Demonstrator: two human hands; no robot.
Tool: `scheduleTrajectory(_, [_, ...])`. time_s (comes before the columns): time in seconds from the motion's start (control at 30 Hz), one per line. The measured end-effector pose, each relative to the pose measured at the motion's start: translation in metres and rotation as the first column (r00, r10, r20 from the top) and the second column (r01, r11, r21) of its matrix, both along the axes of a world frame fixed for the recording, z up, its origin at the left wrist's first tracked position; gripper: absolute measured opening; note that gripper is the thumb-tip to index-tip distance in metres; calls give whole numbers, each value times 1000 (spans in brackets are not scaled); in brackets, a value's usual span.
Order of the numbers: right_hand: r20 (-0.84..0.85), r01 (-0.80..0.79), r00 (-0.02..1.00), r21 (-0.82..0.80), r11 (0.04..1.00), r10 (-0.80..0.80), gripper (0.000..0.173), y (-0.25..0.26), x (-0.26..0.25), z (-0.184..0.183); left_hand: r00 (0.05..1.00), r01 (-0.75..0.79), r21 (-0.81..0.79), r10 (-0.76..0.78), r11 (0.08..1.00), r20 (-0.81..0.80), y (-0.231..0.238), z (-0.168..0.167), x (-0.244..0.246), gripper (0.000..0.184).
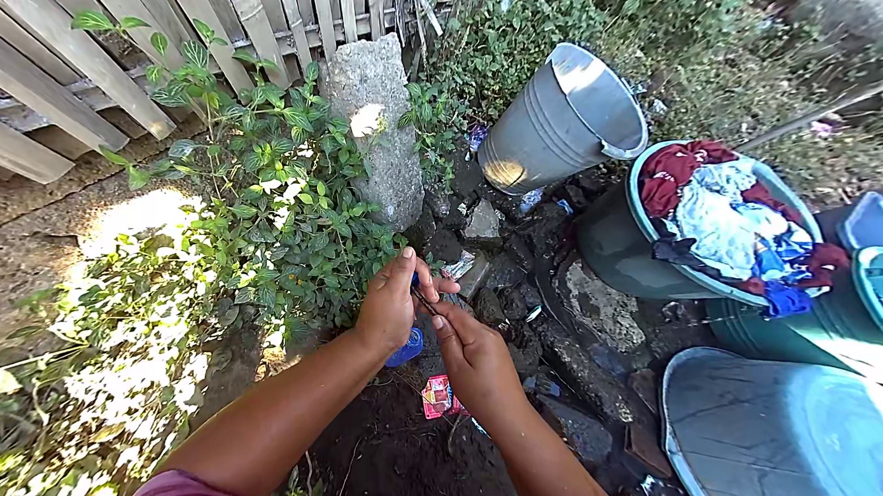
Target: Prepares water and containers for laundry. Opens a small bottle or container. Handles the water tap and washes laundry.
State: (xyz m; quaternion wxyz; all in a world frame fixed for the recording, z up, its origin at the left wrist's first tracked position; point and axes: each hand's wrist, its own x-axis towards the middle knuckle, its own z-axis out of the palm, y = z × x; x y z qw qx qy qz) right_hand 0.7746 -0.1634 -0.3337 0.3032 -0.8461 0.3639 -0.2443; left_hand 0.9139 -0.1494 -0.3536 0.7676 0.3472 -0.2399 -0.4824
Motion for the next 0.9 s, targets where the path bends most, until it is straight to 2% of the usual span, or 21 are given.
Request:
scheduleTrajectory(0.1, [36, 14, 999, 124, 992, -19, 33, 3, 3, 0, 998, 7, 24, -6, 1000, -55, 1, 1, -1, 53])
scheduleTrajectory(0.17, [130, -14, 991, 319, 948, -29, 30, 2, 4, 0, 996, 25, 40, -22, 999, -84, 2, 4, -1, 54])
scheduleTrajectory(0.23, [243, -73, 966, 591, 803, -91, 28, -1, 6, 1, 997, 34, 66, -29, 997, -75, 3, 5, 1, 55])
scheduleTrajectory(0.27, [268, -94, 954, 689, 719, -132, 28, -3, 7, 2, 998, 36, 83, -31, 996, -57, 3, 5, 2, 54])
scheduleTrajectory(0.3, [269, -94, 950, 728, 679, -157, 28, -3, 8, 2, 999, 35, 100, -32, 994, -34, 3, 3, 3, 53])
scheduleTrajectory(0.33, [250, -74, 957, 700, 710, -147, 28, -3, 9, 1, 999, 33, 107, -31, 994, -14, 2, 1, 4, 52])
scheduleTrajectory(0.37, [197, -35, 975, 598, 801, -104, 29, -2, 9, -1, 1000, 27, 111, -27, 993, 0, 2, -1, 4, 51])
scheduleTrajectory(0.4, [107, 7, 993, 430, 903, -58, 30, -1, 8, -2, 1000, 25, 112, -26, 993, 6, 1, -3, 4, 50])
scheduleTrajectory(0.43, [31, 27, 999, 273, 962, -37, 31, 0, 8, -3, 1000, 30, 115, -29, 993, -5, 0, -4, 5, 50])
scheduleTrajectory(0.47, [-6, 30, 1000, 184, 982, -29, 33, 0, 8, -5, 999, 36, 120, -31, 992, -43, 0, -3, 4, 50])
scheduleTrajectory(0.5, [-22, 27, 999, 157, 987, -24, 33, -1, 8, -6, 995, 44, 130, -31, 990, -99, 0, -1, 4, 50])
scheduleTrajectory(0.6, [11, 1, 1000, 222, 975, -4, 32, -5, 10, -5, 954, 60, 191, 0, 980, -300, -2, 11, 2, 46])
scheduleTrajectory(0.7, [53, -23, 999, 238, 971, 11, 32, -6, 9, -3, 905, 83, 195, 8, 977, -424, -2, 20, 1, 44])
scheduleTrajectory(0.9, [224, -63, 974, 172, 983, 23, 28, 3, -1, -2, 870, 205, -11, -188, 979, -455, 10, 29, -4, 52])
